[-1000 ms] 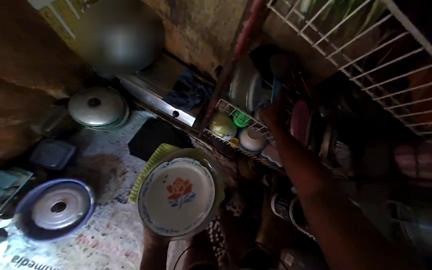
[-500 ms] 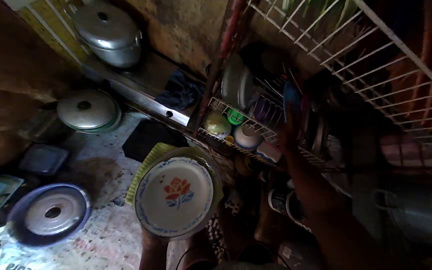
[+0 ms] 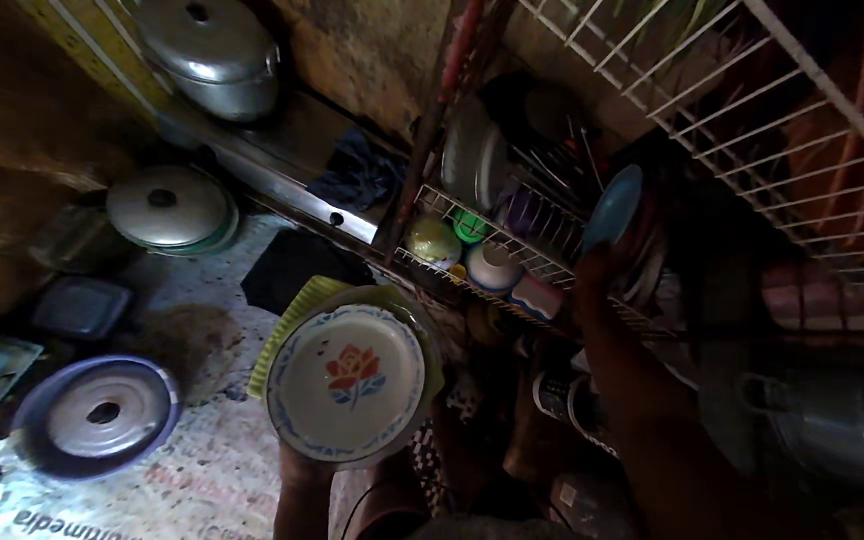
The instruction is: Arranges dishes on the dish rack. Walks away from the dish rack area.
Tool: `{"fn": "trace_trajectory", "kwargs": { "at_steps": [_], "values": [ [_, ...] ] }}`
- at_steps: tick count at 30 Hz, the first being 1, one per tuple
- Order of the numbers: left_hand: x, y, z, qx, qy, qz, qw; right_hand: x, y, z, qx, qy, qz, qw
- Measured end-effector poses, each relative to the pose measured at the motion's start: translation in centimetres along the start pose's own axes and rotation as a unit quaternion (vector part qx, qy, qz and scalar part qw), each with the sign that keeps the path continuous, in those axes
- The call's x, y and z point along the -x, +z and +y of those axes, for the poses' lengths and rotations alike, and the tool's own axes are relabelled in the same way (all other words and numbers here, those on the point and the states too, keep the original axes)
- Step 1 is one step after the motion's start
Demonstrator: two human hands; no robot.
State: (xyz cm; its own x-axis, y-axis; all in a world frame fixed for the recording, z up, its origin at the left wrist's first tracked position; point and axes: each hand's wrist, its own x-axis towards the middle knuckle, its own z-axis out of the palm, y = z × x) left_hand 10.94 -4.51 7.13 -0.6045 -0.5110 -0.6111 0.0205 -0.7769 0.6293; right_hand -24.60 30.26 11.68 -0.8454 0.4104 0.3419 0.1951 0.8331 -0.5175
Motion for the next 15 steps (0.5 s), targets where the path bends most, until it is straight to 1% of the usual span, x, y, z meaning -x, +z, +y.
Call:
{"fn": "trace_trajectory", "kwargs": {
  "at_steps": [1,2,3,4,5,6,7,8,9,11,12,14,15],
  "values": [
    [0.2,0.5,0.2,-0.008,-0.011,0.02,1.0,0.1,0.0,-0.5,0.019,-0.006,-0.009,1.0],
    [0.3,1.0,0.4,-0.015,-0.02,0.033,0.999,0.3,-0.2,-1.0,0.06,-0.001,-0.043,0.997],
    [0.3,1.3,0.5,-0.015,-0.028,0.04,0.999,0.2,-0.5,-1.3,0.128,0.016,-0.12,0.984],
    [0.3,1.7,0.6,-0.012,-0.036,0.041,0.998,-0.2,-0.6,-1.1,0.202,0.027,-0.211,0.956],
    [0.4,2.1,0.7,-0.01,-0.05,0.047,0.998,-0.7,0.0,0.3,0.241,0.003,-0.266,0.933],
    [0.5,2.5,0.8,-0.013,-0.064,0.059,0.996,-0.7,0.9,2.4,0.239,-0.034,-0.279,0.93],
    [0.6,2.8,0.8,-0.011,-0.072,0.065,0.995,-0.4,1.2,2.7,0.219,-0.04,-0.299,0.928],
    [0.6,3.0,0.8,-0.006,-0.075,0.068,0.995,0.2,0.7,1.0,0.203,-0.016,-0.33,0.922],
    [0.5,3.0,0.6,-0.001,-0.078,0.069,0.995,0.9,-0.1,-1.7,0.197,0.012,-0.352,0.915],
    [0.5,3.5,0.5,-0.009,-0.085,0.077,0.993,2.5,-1.4,-5.0,0.174,0.037,-0.337,0.924],
    [0.3,3.7,0.4,-0.012,-0.085,0.078,0.993,3.2,-1.8,-5.5,0.149,0.024,-0.313,0.938],
    [0.1,4.2,0.3,0.008,-0.087,0.072,0.994,5.0,-3.0,-6.8,0.087,-0.042,-0.289,0.952],
    [0.1,4.3,0.2,0.02,-0.088,0.065,0.994,6.4,-3.8,-7.7,0.045,-0.081,-0.29,0.953]
  ]
}}
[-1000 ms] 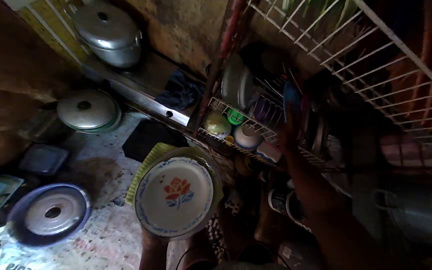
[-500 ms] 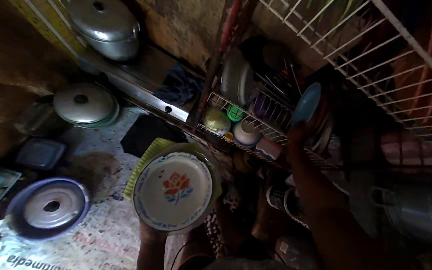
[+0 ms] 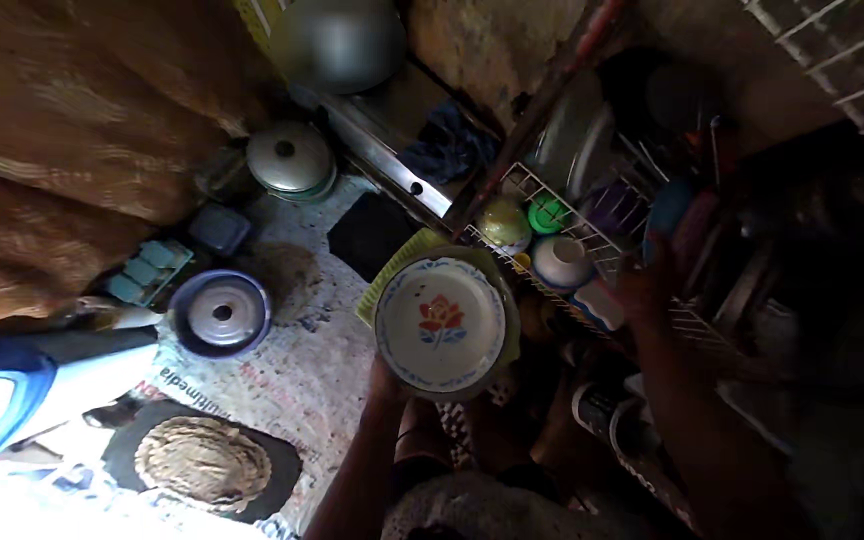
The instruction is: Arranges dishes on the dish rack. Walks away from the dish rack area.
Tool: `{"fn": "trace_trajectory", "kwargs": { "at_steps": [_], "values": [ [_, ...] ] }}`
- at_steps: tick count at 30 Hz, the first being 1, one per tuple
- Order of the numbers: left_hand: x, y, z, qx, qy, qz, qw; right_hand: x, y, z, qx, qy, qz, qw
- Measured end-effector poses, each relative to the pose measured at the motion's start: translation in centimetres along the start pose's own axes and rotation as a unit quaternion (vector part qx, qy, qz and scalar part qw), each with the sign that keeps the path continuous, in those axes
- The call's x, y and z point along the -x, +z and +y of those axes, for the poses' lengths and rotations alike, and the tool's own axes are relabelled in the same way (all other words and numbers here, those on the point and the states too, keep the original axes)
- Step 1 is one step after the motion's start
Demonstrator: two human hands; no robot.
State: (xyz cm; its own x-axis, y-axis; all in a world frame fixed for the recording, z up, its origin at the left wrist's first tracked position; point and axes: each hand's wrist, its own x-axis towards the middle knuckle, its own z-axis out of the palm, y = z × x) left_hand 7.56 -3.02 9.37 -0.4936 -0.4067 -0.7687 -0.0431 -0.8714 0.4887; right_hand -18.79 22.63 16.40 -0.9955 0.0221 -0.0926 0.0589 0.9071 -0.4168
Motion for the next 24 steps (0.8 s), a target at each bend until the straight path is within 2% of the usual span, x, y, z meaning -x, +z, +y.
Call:
{"fn": "trace_trajectory", "kwargs": {
  "at_steps": [2,4,7,8,12,17,22,24],
  "values": [
    [-0.1,0.0,-0.3,0.007,0.003,-0.013,1.0,3.9,0.6,-3.1,-0.073,-0.087,-0.041,0.993],
    [-0.2,0.1,-0.7,-0.018,0.01,-0.016,1.0,7.2,1.8,-6.1,-0.1,-0.152,-0.125,0.975],
    [0.0,0.8,-1.2,-0.052,0.025,-0.024,0.998,8.8,3.6,-8.9,0.0,-0.165,-0.249,0.954],
    [0.0,1.1,-1.2,-0.051,0.026,-0.029,0.998,8.7,4.0,-9.1,0.018,-0.157,-0.266,0.951],
    [0.0,3.0,-0.4,-0.048,0.037,-0.063,0.996,7.7,3.5,-9.2,0.017,-0.142,-0.237,0.961],
    [-0.5,3.9,-0.6,-0.065,0.044,-0.085,0.993,7.4,1.3,-8.7,-0.018,-0.157,-0.127,0.979],
    [-0.6,5.0,-1.0,-0.027,0.021,-0.113,0.993,7.6,-3.4,-9.9,-0.113,-0.104,-0.167,0.974],
    [-0.6,5.3,-1.1,-0.018,0.019,-0.128,0.991,8.9,-5.3,-9.7,-0.151,-0.159,-0.127,0.967]
  ]
}}
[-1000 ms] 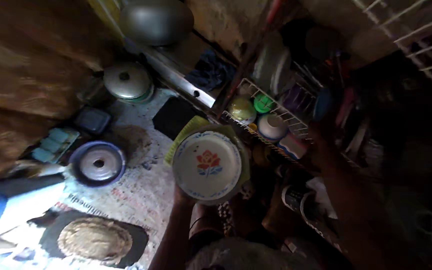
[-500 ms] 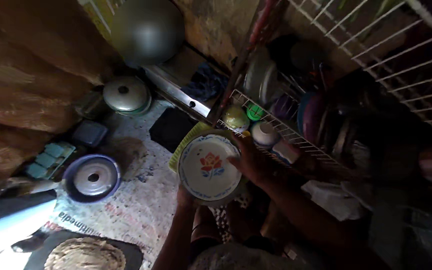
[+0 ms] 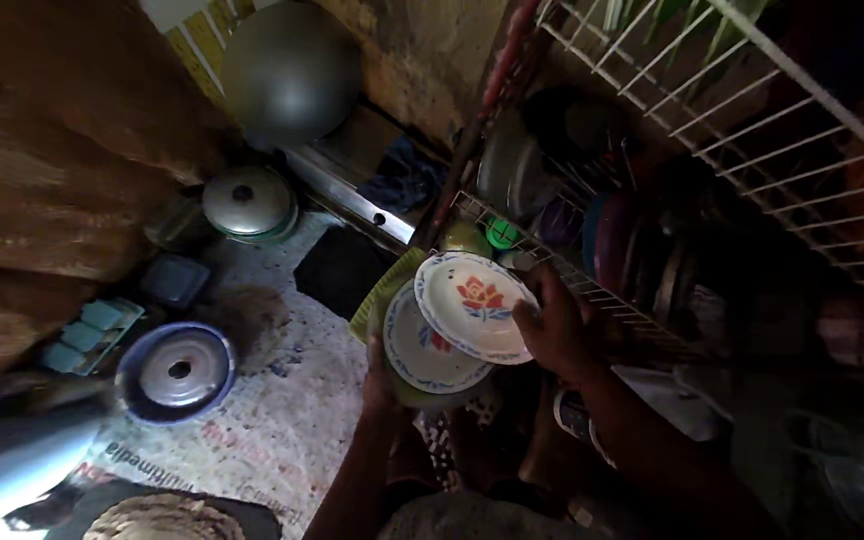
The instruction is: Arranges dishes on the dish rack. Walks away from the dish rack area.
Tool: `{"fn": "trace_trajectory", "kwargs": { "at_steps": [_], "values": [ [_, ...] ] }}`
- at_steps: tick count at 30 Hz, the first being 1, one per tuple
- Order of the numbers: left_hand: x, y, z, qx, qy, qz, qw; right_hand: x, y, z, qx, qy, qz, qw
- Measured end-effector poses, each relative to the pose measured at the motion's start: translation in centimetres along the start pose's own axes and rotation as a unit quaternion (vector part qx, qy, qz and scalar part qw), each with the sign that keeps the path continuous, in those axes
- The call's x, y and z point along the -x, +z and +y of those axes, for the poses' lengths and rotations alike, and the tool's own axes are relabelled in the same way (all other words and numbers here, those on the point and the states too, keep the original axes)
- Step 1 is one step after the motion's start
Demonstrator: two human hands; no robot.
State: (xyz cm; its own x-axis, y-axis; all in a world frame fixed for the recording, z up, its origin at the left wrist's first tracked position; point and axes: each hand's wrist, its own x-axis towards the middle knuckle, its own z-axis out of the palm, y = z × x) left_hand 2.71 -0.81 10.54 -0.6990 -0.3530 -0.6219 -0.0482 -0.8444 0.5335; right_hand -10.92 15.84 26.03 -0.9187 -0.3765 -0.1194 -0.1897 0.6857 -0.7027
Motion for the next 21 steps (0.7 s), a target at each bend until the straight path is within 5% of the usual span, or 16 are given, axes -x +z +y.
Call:
{"fn": "trace_trajectory", "kwargs": {
  "at_steps": [3,5,12,17,21],
  "values": [
    [-0.6,-0.2,-0.4,0.006,0.011,-0.027,1.0,1.2,-1.3,0.8,0.011,-0.199,0.142,0.97],
    [-0.4,0.5,-0.2,0.007,0.006,-0.014,1.0,-0.3,-2.5,1.4,0.058,-0.235,0.208,0.948],
    [-1.3,-0.9,-0.8,-0.034,0.014,0.004,0.999,-14.9,-1.9,9.6,0.082,-0.109,0.342,0.93],
    [-0.8,-1.0,-0.7,-0.034,0.009,0.011,0.999,-20.1,1.8,12.9,0.123,-0.032,0.305,0.944],
    [-0.6,-0.4,-0.4,-0.03,0.008,0.011,0.999,-18.4,3.9,11.3,0.117,0.019,0.226,0.967]
  ]
}}
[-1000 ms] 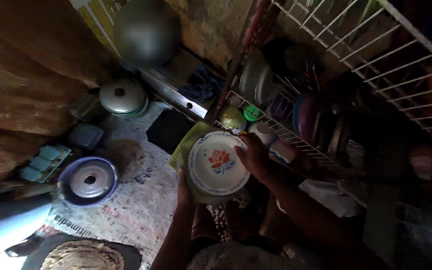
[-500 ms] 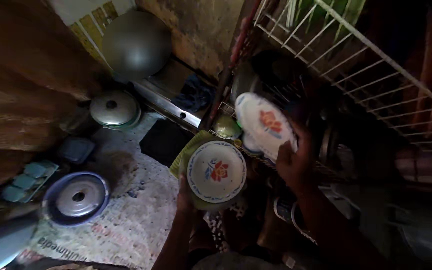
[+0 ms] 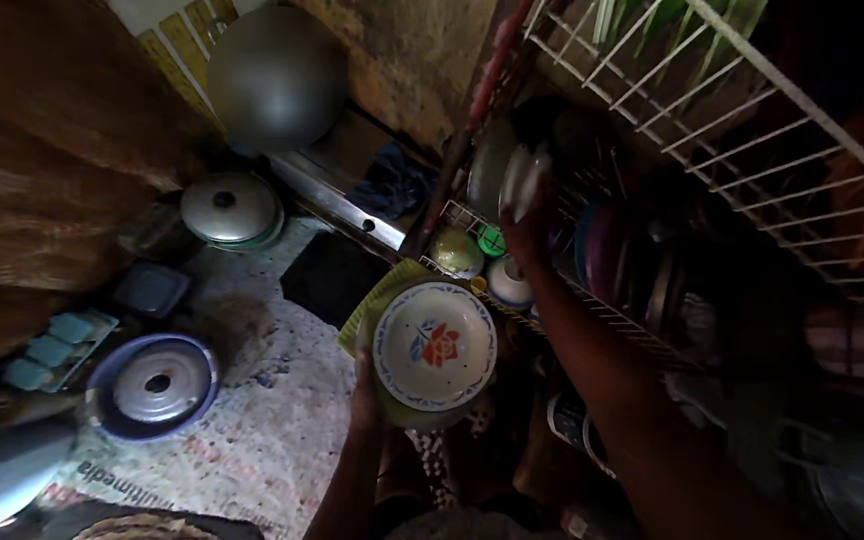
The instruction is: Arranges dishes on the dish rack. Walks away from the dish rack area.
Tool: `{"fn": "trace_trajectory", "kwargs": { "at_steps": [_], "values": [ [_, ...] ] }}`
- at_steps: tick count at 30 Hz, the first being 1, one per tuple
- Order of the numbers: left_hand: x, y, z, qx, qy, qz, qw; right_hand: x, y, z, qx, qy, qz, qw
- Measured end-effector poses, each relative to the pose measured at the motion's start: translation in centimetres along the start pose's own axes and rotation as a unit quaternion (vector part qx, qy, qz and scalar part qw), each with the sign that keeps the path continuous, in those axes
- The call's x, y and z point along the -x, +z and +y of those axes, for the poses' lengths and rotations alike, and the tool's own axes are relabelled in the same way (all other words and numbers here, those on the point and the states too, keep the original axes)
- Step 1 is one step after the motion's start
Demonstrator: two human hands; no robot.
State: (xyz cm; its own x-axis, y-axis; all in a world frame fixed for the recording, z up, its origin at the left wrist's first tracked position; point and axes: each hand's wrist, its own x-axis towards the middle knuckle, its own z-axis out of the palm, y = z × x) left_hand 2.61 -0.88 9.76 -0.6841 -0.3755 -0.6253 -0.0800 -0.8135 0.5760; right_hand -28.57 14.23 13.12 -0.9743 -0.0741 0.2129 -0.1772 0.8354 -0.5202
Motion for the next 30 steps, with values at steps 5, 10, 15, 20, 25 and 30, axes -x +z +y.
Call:
{"fn": "trace_trajectory", "kwargs": {
  "at_steps": [5,10,15,20,25,30],
  "values": [
    [-0.3,0.8,0.4,0.028,-0.004,-0.009,1.0,9.2,-6.0,-4.4,-0.075,-0.014,-0.335,0.939],
    [-0.2,2.0,0.9,-0.008,-0.017,-0.005,1.0,11.1,-7.7,-4.9,0.062,0.017,-0.401,0.914],
    [-0.5,3.6,0.7,0.001,-0.049,0.001,0.999,11.3,-9.8,-4.5,-0.007,-0.046,-0.215,0.976],
    [-1.1,4.7,0.2,-0.024,-0.048,-0.029,0.998,10.7,-11.5,-4.5,0.039,-0.016,-0.188,0.981],
    [-1.5,5.5,-0.2,-0.066,-0.047,-0.034,0.996,10.7,-13.0,-3.5,-0.012,-0.11,-0.124,0.986],
    [-1.8,5.8,-0.9,-0.037,-0.032,-0.056,0.997,11.2,-17.2,-4.3,-0.188,-0.028,-0.105,0.976]
  ]
}}
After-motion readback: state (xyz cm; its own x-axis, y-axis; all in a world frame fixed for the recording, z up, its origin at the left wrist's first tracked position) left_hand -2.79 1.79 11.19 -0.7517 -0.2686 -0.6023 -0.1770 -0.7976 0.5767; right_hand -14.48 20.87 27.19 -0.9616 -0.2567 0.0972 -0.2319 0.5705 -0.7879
